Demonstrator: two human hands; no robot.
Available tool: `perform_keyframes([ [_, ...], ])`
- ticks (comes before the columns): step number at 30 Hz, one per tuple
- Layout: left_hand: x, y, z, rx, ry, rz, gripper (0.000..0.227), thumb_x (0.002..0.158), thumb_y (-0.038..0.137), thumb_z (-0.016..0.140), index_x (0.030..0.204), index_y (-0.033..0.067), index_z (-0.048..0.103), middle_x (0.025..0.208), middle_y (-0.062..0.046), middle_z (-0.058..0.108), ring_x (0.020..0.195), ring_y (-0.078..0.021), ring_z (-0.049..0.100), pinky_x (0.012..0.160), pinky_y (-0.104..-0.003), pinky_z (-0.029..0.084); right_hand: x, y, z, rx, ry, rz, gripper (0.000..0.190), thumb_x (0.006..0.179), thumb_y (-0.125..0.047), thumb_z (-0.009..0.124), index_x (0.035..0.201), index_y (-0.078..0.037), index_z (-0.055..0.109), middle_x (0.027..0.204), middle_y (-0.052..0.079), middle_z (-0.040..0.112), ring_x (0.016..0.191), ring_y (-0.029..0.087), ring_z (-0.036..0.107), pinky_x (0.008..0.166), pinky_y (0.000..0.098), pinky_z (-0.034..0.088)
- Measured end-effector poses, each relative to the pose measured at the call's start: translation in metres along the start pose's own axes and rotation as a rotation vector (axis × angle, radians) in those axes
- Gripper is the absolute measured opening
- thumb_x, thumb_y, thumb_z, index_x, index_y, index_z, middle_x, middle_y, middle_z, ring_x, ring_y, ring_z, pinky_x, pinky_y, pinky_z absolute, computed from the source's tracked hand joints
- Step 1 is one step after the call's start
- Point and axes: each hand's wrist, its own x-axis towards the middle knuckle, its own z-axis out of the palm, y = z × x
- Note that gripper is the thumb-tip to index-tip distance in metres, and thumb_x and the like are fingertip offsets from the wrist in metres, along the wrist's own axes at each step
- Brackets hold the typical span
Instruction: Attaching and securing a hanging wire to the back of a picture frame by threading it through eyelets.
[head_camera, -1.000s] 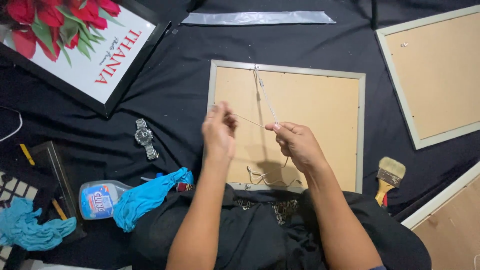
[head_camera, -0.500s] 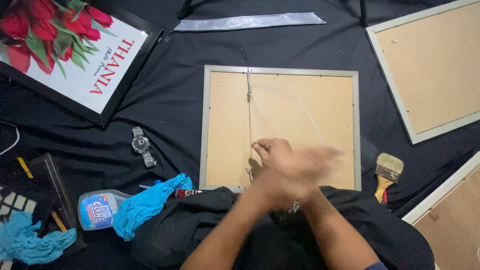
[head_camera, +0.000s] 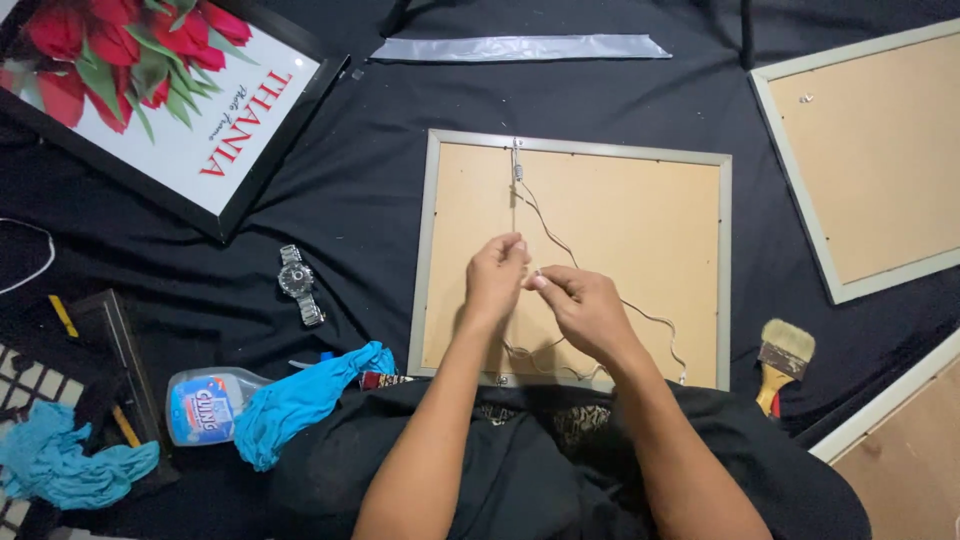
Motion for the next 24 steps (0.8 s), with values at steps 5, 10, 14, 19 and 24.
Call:
perform_keyframes([
  [5, -0.001, -0.017, 0.019, 0.052, -0.079, -0.062, 0.036, 0.094, 0.022, 0.065, 0.127, 0.0076, 0.067, 0.092, -0.013, 0.077, 0.061, -0.0174, 0.075, 0.051, -0.028, 0.061, 0.002, 0.01, -0.016, -0.095, 0.026, -0.035, 0.019, 0.093, -0.021, 0.064, 0.101, -0.015, 0.08, 0.121, 0.01, 0.072, 0.085, 0.029, 0.071, 0.077, 0.0392, 0.058],
  [10, -0.052, 0.045, 0.015, 0.616, -0.086, 0.446, 0.032, 0.095, 0.017, 0.066, 0.127, 0.0132, 0.068, 0.127, -0.005, 0.066, 0.113, -0.0274, 0.058, 0.101, -0.036, 0.053, -0.014, -0.013, -0.026, -0.108, -0.009, -0.08, 0.019, 0.093, -0.018, 0.064, 0.096, -0.018, 0.083, 0.092, 0.01, 0.077, 0.086, 0.029, 0.074, 0.078, 0.0393, 0.056],
  [14, -0.044, 0.022, 0.024, 0.926, -0.335, 0.583, 0.075, 0.085, 0.015, 0.052, 0.158, 0.0132, 0.035, 0.161, -0.012, 0.039, 0.144, -0.0405, 0.036, 0.118, -0.05, 0.032, -0.017, -0.014, -0.029, -0.108, -0.027, -0.083, 0.023, 0.092, -0.019, 0.063, 0.102, -0.023, 0.083, 0.089, 0.012, 0.076, 0.089, 0.033, 0.073, 0.084, 0.044, 0.055],
  [19, -0.008, -0.027, 0.017, 1.217, -0.267, 0.718, 0.056, 0.093, 0.026, 0.055, 0.148, 0.0275, 0.052, 0.135, -0.004, 0.058, 0.129, -0.0312, 0.045, 0.099, -0.046, 0.045, -0.017, -0.01, -0.035, -0.154, -0.058, -0.063, 0.023, 0.092, -0.022, 0.061, 0.101, -0.017, 0.082, 0.087, 0.017, 0.075, 0.089, 0.038, 0.071, 0.081, 0.0466, 0.053],
  [24, 0.0, -0.02, 0.01, 1.11, 0.093, 0.542, 0.039, 0.089, 0.038, 0.072, 0.115, 0.0097, 0.064, 0.101, -0.012, 0.062, 0.1, -0.0369, 0.063, 0.079, -0.05, 0.056, -0.017, -0.011, -0.041, -0.126, -0.074, -0.014, 0.026, 0.092, -0.021, 0.06, 0.104, -0.019, 0.083, 0.084, 0.013, 0.076, 0.083, 0.032, 0.071, 0.08, 0.0405, 0.054],
])
